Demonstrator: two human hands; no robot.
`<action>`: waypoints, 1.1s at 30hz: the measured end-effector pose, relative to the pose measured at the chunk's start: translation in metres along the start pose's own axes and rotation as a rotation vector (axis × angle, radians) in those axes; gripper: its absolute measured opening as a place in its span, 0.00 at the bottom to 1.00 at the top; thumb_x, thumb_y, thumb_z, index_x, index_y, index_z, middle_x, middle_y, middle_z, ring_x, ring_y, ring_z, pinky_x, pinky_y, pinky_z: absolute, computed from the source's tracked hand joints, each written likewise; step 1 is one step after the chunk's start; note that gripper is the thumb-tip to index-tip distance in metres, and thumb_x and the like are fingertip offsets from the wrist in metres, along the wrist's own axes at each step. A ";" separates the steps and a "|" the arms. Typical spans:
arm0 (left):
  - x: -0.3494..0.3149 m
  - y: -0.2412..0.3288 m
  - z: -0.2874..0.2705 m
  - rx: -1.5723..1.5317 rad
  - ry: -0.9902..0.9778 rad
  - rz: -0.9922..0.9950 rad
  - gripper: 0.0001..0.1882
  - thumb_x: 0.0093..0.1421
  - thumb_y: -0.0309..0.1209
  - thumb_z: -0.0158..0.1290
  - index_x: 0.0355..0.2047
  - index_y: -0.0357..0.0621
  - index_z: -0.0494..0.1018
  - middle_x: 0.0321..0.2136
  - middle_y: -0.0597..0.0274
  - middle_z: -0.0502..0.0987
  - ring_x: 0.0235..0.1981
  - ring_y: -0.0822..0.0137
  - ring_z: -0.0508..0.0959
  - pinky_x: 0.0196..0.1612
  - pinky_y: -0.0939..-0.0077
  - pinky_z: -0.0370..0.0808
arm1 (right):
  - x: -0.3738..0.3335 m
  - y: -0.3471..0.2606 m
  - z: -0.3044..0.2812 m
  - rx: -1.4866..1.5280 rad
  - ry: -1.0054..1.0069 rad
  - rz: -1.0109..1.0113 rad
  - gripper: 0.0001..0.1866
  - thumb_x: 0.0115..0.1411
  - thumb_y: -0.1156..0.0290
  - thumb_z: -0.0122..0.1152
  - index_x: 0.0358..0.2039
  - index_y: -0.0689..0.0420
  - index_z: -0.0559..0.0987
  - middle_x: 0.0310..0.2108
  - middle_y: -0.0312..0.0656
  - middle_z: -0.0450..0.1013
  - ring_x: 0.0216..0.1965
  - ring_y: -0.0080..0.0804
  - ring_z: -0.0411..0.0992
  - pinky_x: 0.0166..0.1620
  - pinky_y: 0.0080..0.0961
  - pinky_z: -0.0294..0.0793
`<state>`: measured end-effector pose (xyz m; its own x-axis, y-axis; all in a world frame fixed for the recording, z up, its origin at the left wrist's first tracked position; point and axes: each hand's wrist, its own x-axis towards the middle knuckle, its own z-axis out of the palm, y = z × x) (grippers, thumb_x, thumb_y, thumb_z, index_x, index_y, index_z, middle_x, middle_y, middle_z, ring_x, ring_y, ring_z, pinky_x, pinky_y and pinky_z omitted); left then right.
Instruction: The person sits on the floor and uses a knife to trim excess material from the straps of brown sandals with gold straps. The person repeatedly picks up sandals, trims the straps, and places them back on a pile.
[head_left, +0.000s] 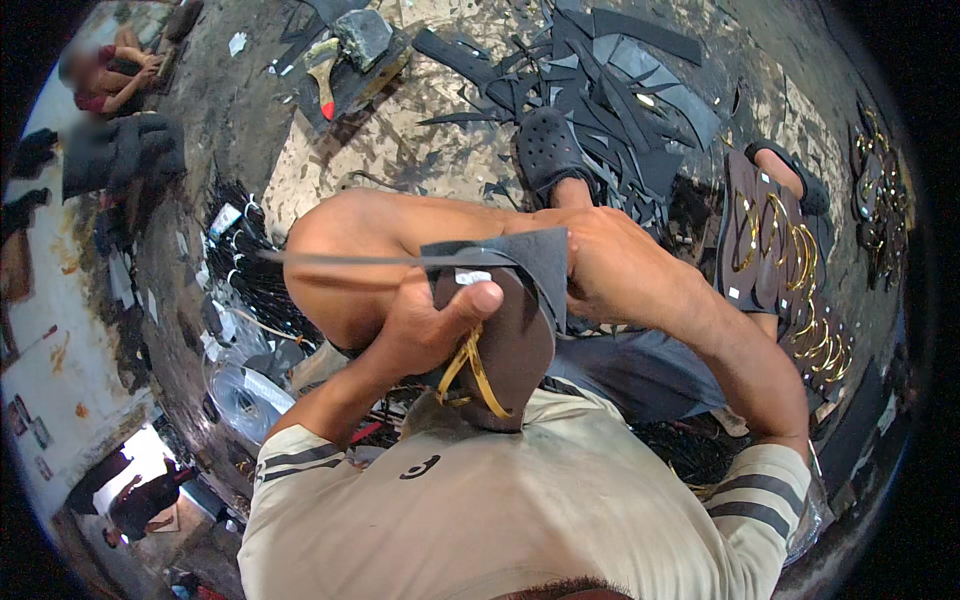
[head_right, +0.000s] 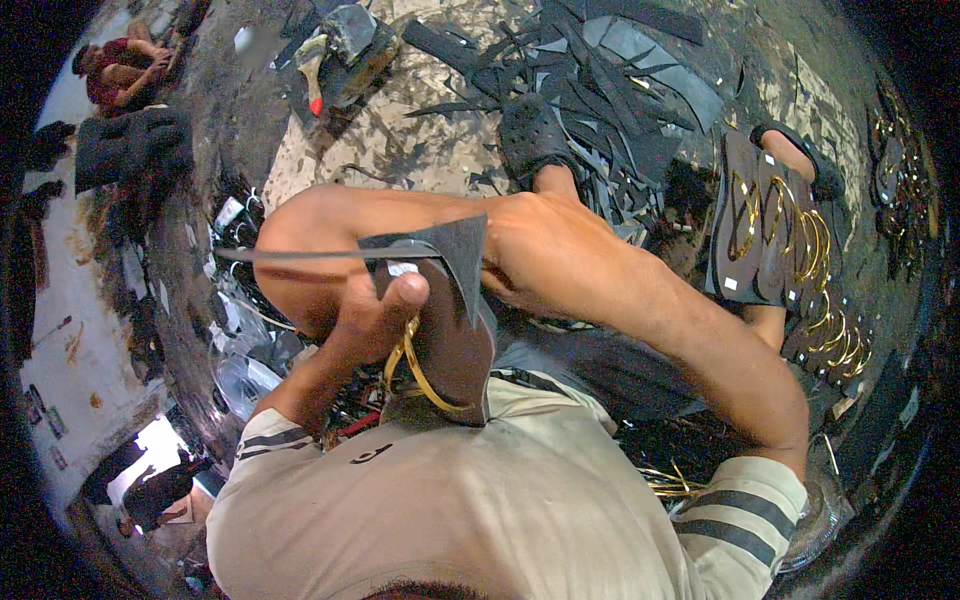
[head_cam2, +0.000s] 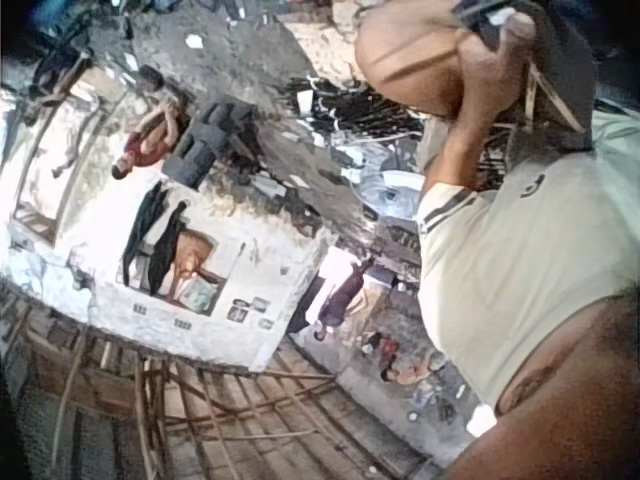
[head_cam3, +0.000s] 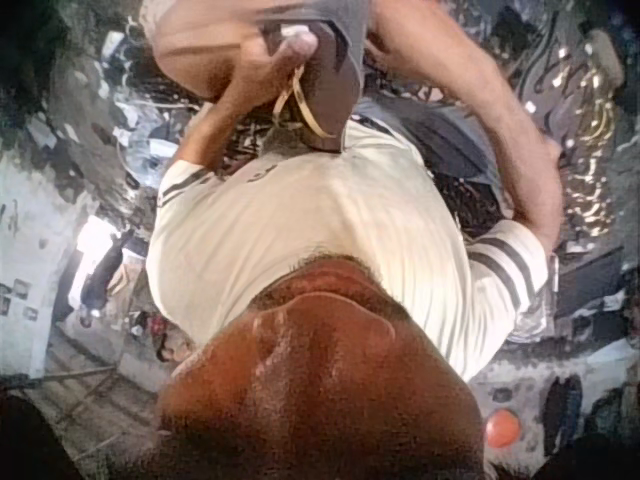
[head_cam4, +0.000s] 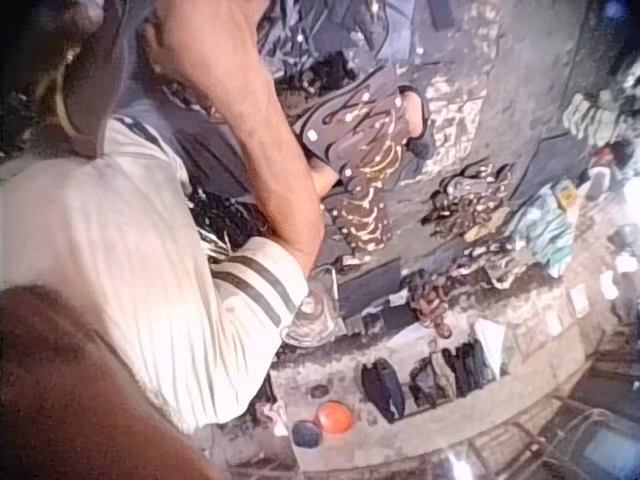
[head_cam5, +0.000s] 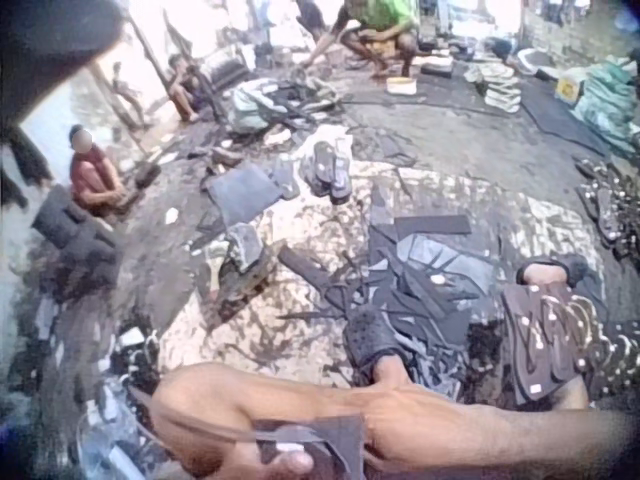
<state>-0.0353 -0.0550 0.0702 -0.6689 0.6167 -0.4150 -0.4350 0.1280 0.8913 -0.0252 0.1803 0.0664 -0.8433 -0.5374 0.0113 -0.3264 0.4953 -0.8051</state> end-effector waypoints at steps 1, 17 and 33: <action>-0.001 -0.002 0.002 0.015 -0.005 0.017 0.21 0.64 0.45 0.55 0.44 0.37 0.73 0.38 0.65 0.77 0.40 0.73 0.75 0.44 0.76 0.74 | 0.004 -0.003 -0.002 0.032 0.011 0.013 0.12 0.52 0.70 0.62 0.38 0.56 0.76 0.32 0.51 0.77 0.36 0.55 0.76 0.38 0.47 0.74; 0.020 0.012 0.001 -0.868 -0.660 0.660 0.60 0.50 0.72 0.49 0.71 0.45 0.43 0.71 0.56 0.47 0.71 0.56 0.50 0.70 0.52 0.45 | -0.088 0.056 0.024 -0.045 0.870 0.210 0.29 0.60 0.71 0.56 0.60 0.69 0.63 0.51 0.54 0.71 0.48 0.40 0.75 0.52 0.31 0.73; 0.033 -0.065 0.059 -0.758 0.441 0.128 0.22 0.67 0.47 0.49 0.52 0.45 0.69 0.43 0.63 0.77 0.40 0.67 0.79 0.38 0.69 0.80 | -0.099 0.011 0.132 0.001 0.686 0.543 0.16 0.52 0.80 0.61 0.43 0.58 0.74 0.34 0.50 0.74 0.33 0.51 0.75 0.36 0.39 0.74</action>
<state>0.0066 0.0028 0.0099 -0.8435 0.2152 -0.4922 -0.5183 -0.5669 0.6403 0.1108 0.1488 -0.0217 -0.9530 0.3022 -0.0201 0.1952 0.5625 -0.8034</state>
